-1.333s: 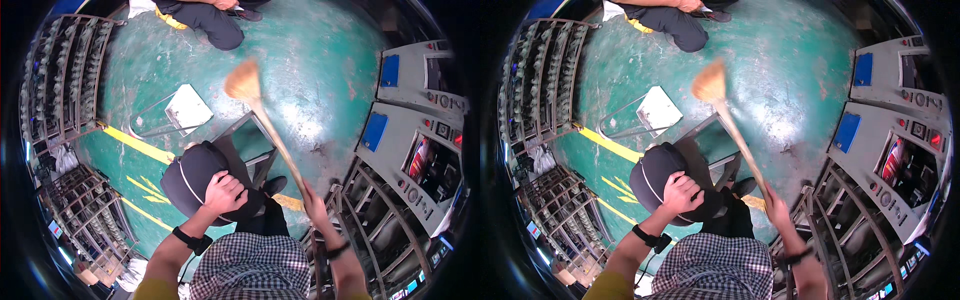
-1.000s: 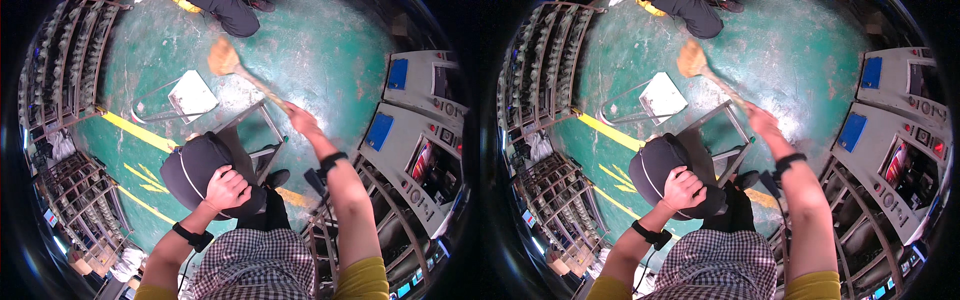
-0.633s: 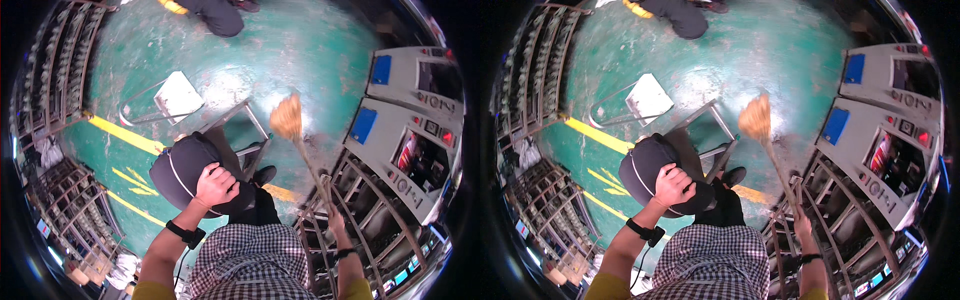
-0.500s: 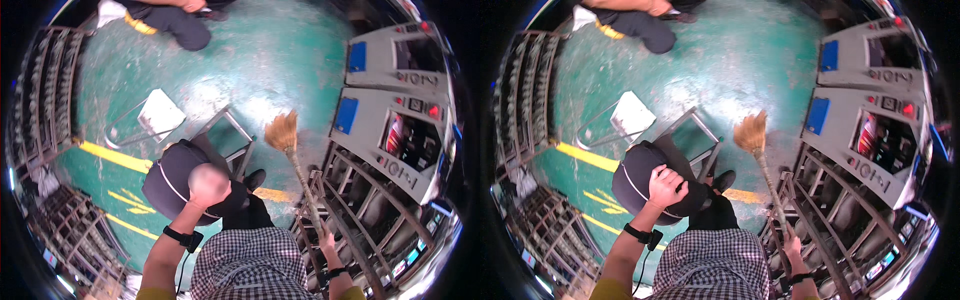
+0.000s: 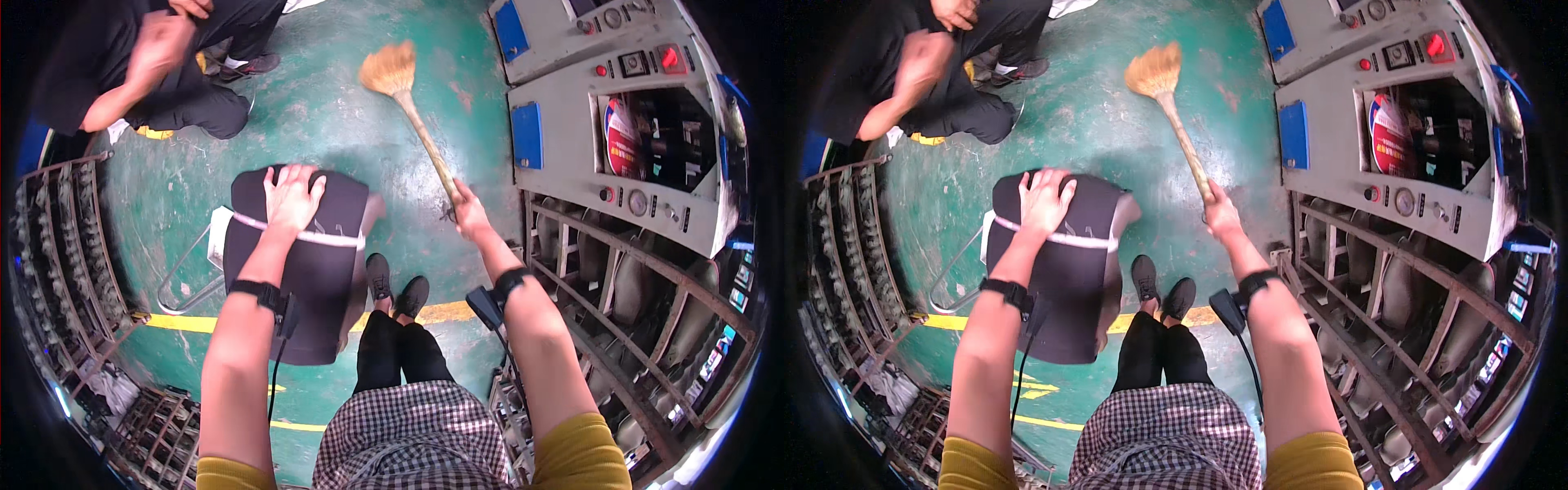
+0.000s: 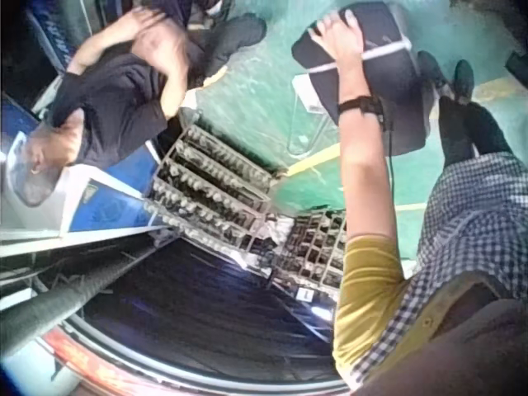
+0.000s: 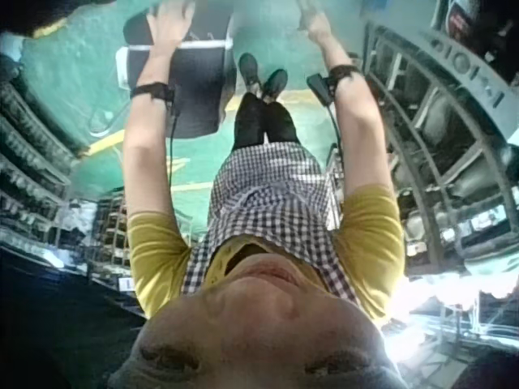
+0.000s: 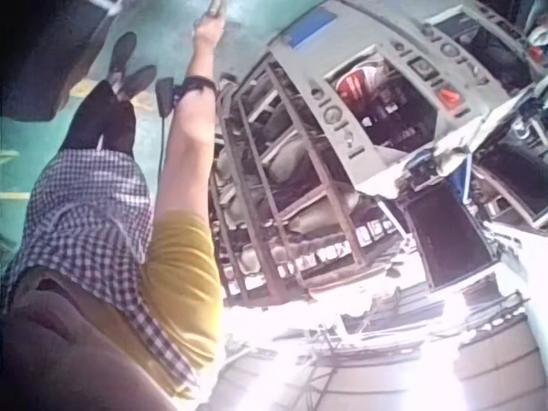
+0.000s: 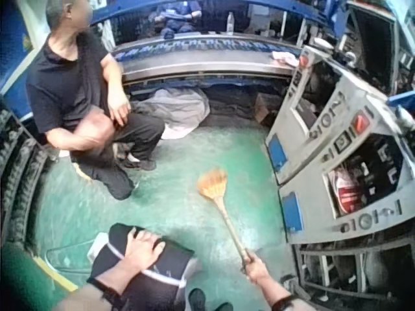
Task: Sweep the floor in a shoe manufacturing facility using a broom and dustpan.
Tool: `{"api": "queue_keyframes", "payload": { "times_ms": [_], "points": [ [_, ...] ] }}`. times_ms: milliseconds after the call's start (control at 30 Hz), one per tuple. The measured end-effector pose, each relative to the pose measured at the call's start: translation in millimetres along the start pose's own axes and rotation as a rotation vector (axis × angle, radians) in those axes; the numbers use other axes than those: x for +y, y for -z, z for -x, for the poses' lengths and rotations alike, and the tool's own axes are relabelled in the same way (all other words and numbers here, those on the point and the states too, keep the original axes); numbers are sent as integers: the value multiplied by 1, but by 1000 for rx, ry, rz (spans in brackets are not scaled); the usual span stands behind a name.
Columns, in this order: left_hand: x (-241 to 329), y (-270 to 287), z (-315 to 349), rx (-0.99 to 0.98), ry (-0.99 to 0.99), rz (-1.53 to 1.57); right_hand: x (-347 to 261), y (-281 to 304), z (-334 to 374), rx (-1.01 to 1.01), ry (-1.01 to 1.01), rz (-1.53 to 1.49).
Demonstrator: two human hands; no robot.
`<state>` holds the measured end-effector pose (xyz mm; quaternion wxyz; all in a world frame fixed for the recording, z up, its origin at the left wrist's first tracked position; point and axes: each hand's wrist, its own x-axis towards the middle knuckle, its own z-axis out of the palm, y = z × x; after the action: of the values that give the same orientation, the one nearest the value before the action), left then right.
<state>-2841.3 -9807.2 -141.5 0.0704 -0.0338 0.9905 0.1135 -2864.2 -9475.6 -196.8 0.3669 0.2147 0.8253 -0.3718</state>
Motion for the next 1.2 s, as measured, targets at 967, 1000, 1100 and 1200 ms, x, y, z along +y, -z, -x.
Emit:
{"api": "queue_keyframes", "payload": {
  "times_ms": [967,1000,1100,1200],
  "points": [
    [-42,-22,182,-191,1389,1598,61,41,-14,130,183,155],
    [-29,-19,154,-208,1373,1612,108,40,-3,231,310,178],
    [-32,-8,109,-117,1313,1555,167,29,107,59,-11,160],
    [-22,-9,57,-94,1217,1718,215,29,202,105,-122,173]
  ]
}}
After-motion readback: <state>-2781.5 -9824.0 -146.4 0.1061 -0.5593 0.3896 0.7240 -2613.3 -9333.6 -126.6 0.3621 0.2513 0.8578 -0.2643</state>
